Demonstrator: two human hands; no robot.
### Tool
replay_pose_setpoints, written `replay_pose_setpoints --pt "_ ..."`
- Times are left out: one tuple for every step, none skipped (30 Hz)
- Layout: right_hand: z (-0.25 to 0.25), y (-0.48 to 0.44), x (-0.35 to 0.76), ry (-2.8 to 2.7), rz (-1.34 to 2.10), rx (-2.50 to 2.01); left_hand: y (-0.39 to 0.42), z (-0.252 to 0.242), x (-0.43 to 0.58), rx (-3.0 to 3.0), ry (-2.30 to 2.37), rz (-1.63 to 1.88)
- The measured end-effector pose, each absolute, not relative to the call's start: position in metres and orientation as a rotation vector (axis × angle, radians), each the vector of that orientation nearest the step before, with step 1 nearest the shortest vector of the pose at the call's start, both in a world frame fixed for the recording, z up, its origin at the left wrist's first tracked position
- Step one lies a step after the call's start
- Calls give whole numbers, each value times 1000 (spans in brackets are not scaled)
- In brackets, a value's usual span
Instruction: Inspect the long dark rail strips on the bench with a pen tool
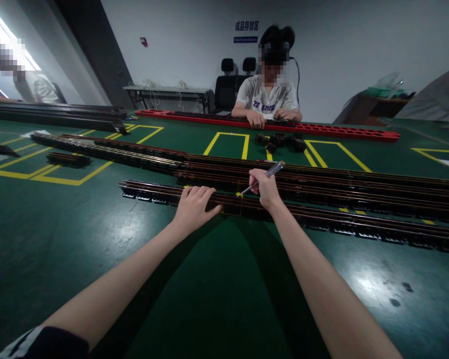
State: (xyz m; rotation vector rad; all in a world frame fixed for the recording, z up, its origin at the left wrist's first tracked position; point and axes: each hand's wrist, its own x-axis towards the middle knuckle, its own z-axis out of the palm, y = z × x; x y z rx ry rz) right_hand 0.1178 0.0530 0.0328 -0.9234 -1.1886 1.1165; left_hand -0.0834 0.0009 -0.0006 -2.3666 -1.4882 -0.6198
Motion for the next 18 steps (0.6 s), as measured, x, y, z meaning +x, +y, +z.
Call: replay_pose_setpoints --pt "33 53 118 -1189 1116 -923 1 0 -83 -2367 -1487 -615" --pt "32 53 118 -1189 1116 -922 1 0 -83 -2368 -1486 -610" --pt "32 53 118 -1189 1116 -921 1 0 -83 -2370 -1485 -604" --pt "32 54 118 -1189 1116 -919 1 0 -83 -2371 -1484 -601" --pt "32 54 118 -1190 1117 -918 1 0 -83 -2372 -1483 -600" --pt "32 54 118 -1191 1117 -918 1 0 -83 -2372 -1481 -601" --pt "32 54 118 -1192 1116 -920 1 0 -84 -2371 -1479 -603" --pt "32 53 118 -1192 1116 -924 1 0 -84 -2369 -1477 -607" --pt "32 53 118 -1192 1116 -926 1 0 -84 -2365 -1474 -610" --pt "32 53 118 -1191 1116 -927 1 0 -83 -2363 -1472 -613" --pt "32 53 119 -1190 1116 -925 1 0 -83 -2360 -1471 -615" --pt "32 53 119 -1190 1116 -923 1 0 -83 -2360 -1470 -616" --pt "32 54 119 -1190 1116 -921 1 0 -83 -2361 -1470 -616" --pt "32 54 119 -1190 1116 -918 1 0 -83 -2362 -1471 -615" --pt "32 54 119 -1190 1115 -917 1 1 -83 -2365 -1472 -615" --pt "32 53 119 -1189 1115 -915 1 1 -83 -2369 -1473 -614" --pt "32 53 118 -1189 1115 -914 1 1 -83 -2373 -1474 -613" --pt "32 53 118 -1188 1116 -914 1 1 -83 -2376 -1477 -613"
